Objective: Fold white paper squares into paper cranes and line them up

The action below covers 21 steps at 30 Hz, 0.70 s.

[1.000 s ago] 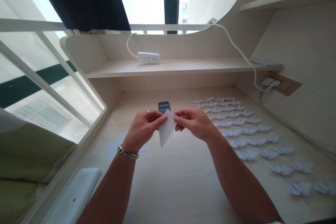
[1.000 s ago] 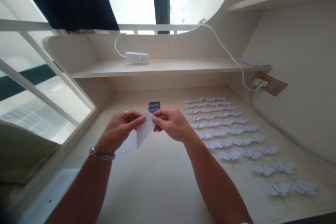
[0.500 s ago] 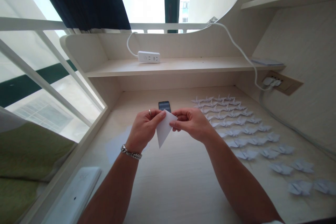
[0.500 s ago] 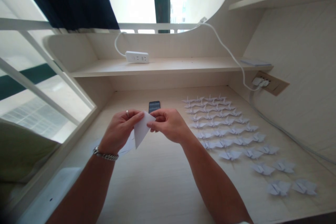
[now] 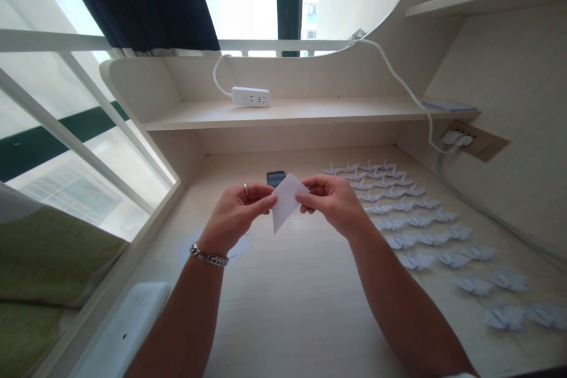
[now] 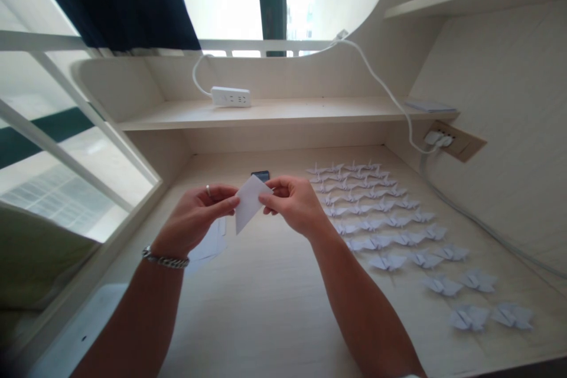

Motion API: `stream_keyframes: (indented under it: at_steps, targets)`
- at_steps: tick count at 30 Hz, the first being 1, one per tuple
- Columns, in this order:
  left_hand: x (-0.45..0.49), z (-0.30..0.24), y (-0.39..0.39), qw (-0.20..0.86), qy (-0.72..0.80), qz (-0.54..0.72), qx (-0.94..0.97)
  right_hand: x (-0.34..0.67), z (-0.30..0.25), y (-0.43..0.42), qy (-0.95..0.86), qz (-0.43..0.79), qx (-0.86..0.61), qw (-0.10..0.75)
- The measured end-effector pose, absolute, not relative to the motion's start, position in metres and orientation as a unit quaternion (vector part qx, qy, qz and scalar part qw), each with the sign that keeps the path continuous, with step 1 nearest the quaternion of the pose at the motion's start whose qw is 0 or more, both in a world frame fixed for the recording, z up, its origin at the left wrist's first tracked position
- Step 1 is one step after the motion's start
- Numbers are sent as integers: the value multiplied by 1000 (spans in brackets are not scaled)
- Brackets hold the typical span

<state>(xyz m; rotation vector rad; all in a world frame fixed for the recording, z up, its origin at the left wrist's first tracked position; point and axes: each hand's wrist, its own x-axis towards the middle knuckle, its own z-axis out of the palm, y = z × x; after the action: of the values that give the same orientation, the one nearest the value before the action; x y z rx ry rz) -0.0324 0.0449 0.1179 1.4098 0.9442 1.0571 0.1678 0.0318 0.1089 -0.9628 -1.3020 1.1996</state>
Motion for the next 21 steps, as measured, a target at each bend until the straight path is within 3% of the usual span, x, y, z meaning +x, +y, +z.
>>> stream_keyframes:
  at_steps: [21]
  targets:
    - [-27,121,39,523,403,442,607,171,109,31,-591,532,-397,459]
